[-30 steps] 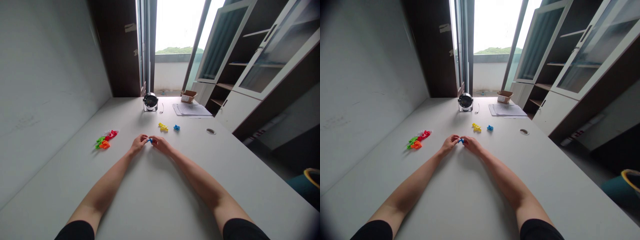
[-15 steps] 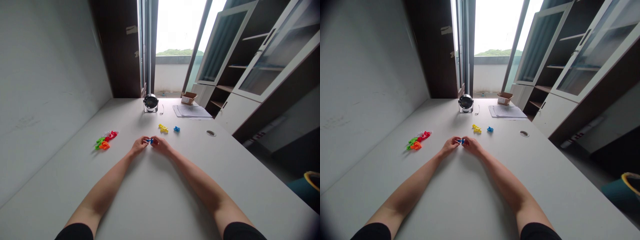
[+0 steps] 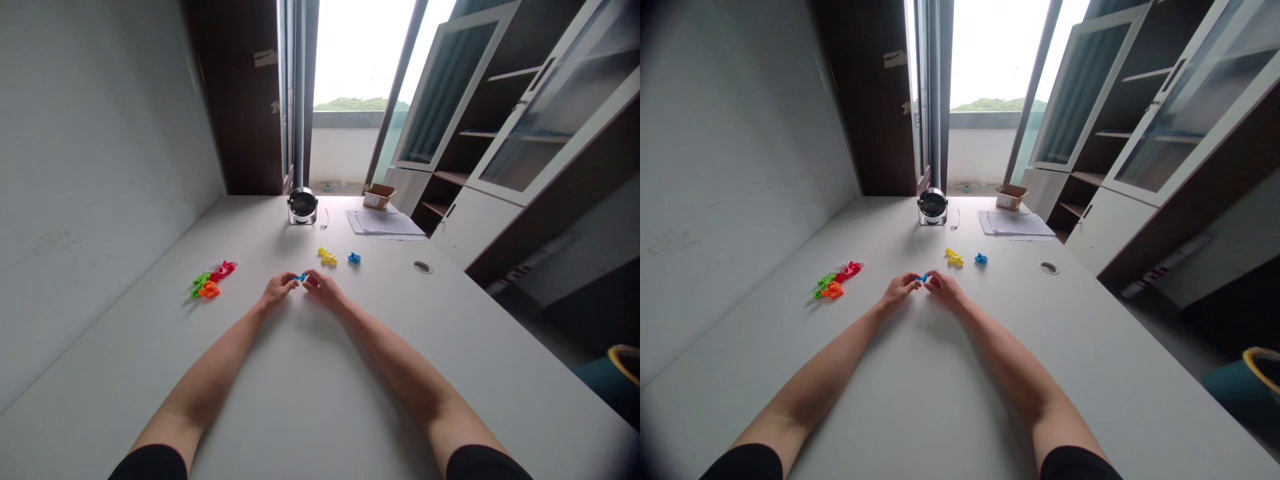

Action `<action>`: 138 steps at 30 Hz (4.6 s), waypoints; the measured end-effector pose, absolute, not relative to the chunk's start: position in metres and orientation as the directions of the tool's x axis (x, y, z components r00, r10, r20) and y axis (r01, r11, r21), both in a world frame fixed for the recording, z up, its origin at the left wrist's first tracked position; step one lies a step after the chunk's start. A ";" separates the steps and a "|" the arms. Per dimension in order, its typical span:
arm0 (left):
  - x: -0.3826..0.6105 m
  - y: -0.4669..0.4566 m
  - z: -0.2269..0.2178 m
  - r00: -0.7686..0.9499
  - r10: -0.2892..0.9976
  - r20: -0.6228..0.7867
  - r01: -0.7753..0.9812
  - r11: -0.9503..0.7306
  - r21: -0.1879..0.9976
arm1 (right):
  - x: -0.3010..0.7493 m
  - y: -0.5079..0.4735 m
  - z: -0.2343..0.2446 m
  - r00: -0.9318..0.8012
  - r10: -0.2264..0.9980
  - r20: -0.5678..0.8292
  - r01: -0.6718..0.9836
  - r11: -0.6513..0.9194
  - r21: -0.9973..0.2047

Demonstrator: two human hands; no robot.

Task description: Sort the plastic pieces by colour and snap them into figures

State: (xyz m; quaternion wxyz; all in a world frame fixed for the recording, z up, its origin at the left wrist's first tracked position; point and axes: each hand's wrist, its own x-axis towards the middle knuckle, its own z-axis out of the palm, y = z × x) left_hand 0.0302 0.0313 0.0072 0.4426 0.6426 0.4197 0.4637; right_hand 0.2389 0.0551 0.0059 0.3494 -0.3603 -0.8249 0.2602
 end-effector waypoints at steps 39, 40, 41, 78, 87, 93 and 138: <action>0.030 0.034 0.005 0.258 0.950 0.176 0.322 -0.257 0.911 | 0.238 0.050 0.008 -0.519 0.724 0.454 0.507 0.688 -0.519; 0.030 0.034 0.005 0.256 0.950 0.177 0.322 -0.256 0.911 | 0.238 0.050 0.009 -0.519 0.726 0.451 0.511 0.687 -0.517; 0.031 0.034 0.004 0.255 0.950 0.179 0.323 -0.259 0.910 | 0.237 0.049 0.009 -0.520 0.728 0.448 0.515 0.685 -0.516; 0.030 0.034 0.005 0.296 0.928 0.227 0.130 -0.274 0.953 | 0.241 0.052 0.011 -0.494 0.766 0.412 0.512 0.639 -0.574; 0.028 0.034 0.009 0.273 0.938 0.214 0.125 -0.255 0.959 | 0.239 0.046 0.015 -0.480 0.708 0.518 0.375 0.699 -0.608; 0.028 0.033 0.009 0.283 0.936 0.210 0.220 -0.276 0.936 | 0.237 0.047 0.013 -0.485 0.693 0.534 0.378 0.716 -0.587; 0.031 0.027 0.010 0.303 0.939 0.165 0.544 -0.312 0.779 | 0.358 0.112 0.001 0.479 0.846 0.233 0.766 -0.273 -0.582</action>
